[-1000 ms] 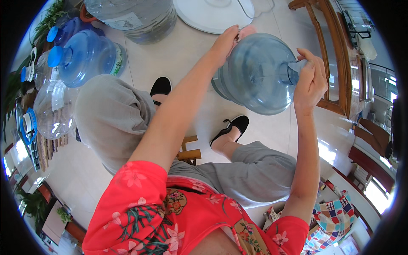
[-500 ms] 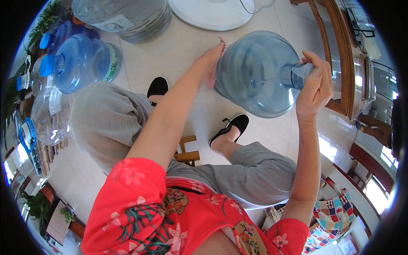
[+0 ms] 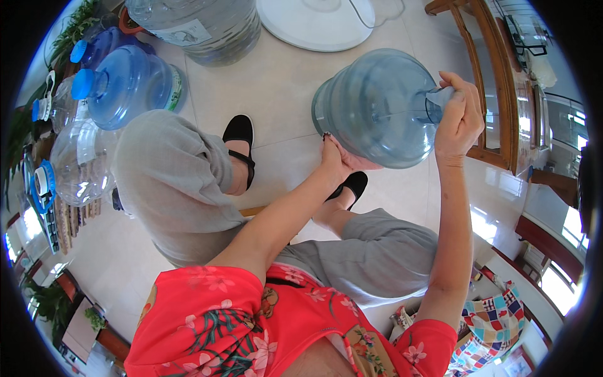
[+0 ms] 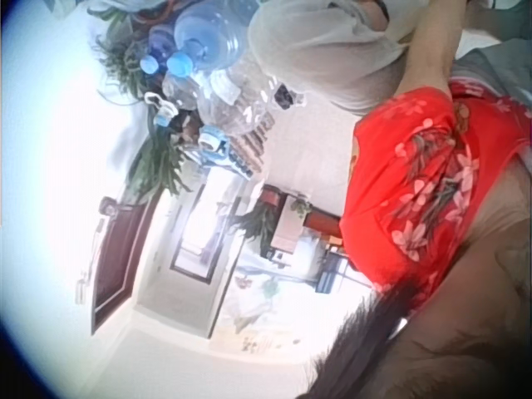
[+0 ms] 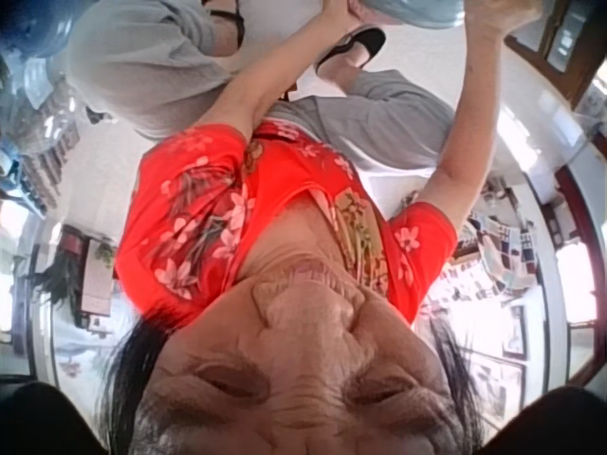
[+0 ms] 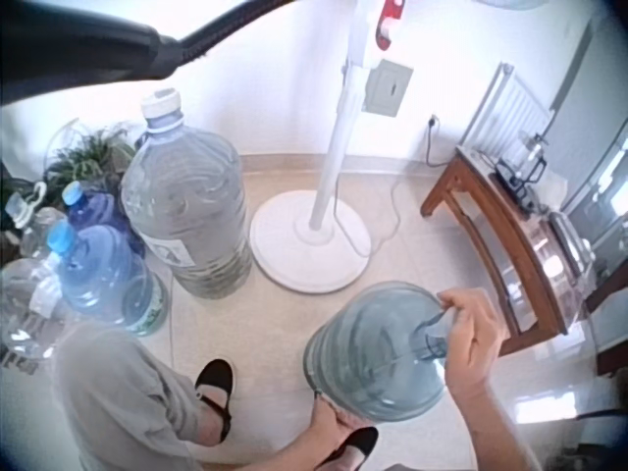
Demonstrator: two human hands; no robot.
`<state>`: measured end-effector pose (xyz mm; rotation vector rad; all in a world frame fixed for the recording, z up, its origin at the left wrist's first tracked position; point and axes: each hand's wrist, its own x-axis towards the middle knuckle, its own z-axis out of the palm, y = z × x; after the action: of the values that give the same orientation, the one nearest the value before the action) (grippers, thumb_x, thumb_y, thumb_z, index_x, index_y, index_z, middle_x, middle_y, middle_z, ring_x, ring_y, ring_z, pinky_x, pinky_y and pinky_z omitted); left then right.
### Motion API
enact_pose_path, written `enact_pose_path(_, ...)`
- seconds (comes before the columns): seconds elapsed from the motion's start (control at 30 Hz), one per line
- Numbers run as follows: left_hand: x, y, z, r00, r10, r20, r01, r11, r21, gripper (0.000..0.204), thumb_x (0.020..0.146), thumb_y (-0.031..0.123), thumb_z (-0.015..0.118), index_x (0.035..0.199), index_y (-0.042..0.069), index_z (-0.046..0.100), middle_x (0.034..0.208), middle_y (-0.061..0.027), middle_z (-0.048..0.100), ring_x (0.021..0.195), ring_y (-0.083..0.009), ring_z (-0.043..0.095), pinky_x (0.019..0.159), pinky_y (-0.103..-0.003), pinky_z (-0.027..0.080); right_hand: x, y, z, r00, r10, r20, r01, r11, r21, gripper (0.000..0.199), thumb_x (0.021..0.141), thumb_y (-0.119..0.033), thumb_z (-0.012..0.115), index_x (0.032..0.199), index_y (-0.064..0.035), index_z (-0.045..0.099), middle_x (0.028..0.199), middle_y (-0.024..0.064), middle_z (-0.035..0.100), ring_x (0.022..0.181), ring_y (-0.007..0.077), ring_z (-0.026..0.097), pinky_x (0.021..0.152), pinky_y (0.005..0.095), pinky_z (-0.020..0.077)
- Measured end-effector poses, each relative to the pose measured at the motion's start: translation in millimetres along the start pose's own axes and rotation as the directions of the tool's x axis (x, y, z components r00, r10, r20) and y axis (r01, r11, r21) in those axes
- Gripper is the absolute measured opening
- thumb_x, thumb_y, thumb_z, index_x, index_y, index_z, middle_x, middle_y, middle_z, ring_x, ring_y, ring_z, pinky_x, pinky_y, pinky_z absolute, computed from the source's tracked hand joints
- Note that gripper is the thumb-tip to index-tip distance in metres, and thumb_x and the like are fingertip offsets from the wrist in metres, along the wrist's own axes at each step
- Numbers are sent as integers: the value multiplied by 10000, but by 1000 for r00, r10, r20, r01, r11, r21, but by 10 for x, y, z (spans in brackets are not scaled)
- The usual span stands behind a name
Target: The person wipes the exterior of several large plastic water jugs with a pink cloth. They handle each jug one at a time, rotating them to wipe different sides, and occasionally adjust the cloth. The jugs remain on the floor during the task.
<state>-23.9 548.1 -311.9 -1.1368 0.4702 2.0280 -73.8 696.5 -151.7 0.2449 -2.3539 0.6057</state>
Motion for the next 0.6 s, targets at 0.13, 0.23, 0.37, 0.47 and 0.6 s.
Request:
enact_pose_path(0.13, 236, 184, -150, 973, 110, -205, -78, 985, 157, 410, 1022, 424, 347, 1244, 151, 558, 1087, -2, 574, 975, -95, 533, 817, -266, 487, -13, -6, 4, 1000, 14, 3, -14, 999, -33, 278, 921, -38, 429, 938, 2, 704, 856, 117, 652, 746, 204, 615, 649, 296, 485)
enact_pose_path(0.23, 384, 367, -32, 886, 459, -68, -448, 884, 129, 278, 986, 361, 425, 923, 125, 556, 854, 25, 546, 757, -84, 502, 677, -228, 423, -2, -17, 6, 1000, 29, 3, -29, 999, -19, 278, 916, -39, 430, 940, -2, 705, 852, 115, 649, 738, 202, 613, 637, 293, 481)
enact_pose_path(0.37, 946, 807, 26, 799, 511, 317, -587, 776, 230, 316, 973, 323, 451, 772, 104, 558, 790, 16, 554, 740, -107, 508, 675, -262, 421, 7, -38, 9, 999, 42, -6, -43, 999, -14, 276, 908, -37, 434, 940, 1, 706, 848, 115, 646, 728, 196, 607, 630, 286, 474)
enact_pose_path(0.47, 1072, 1187, 330, 776, 348, 525, -599, 665, 445, 302, 973, 327, 474, 896, 85, 638, 912, -3, 612, 871, -121, 550, 749, -291, 448, 14, -63, -4, 998, 63, 13, -63, 998, -20, 271, 900, -33, 439, 938, 10, 704, 845, 119, 644, 729, 197, 605, 637, 286, 472)
enact_pose_path(0.6, 697, 1361, 992, 797, 44, 602, -519, 559, 647, 376, 997, 341, 447, 1172, 92, 668, 1160, -48, 642, 1080, -160, 577, 884, -319, 471, 13, -52, 16, 998, 66, 11, -66, 998, 20, 269, 886, -19, 437, 940, 26, 697, 843, 130, 643, 739, 207, 608, 656, 289, 472)
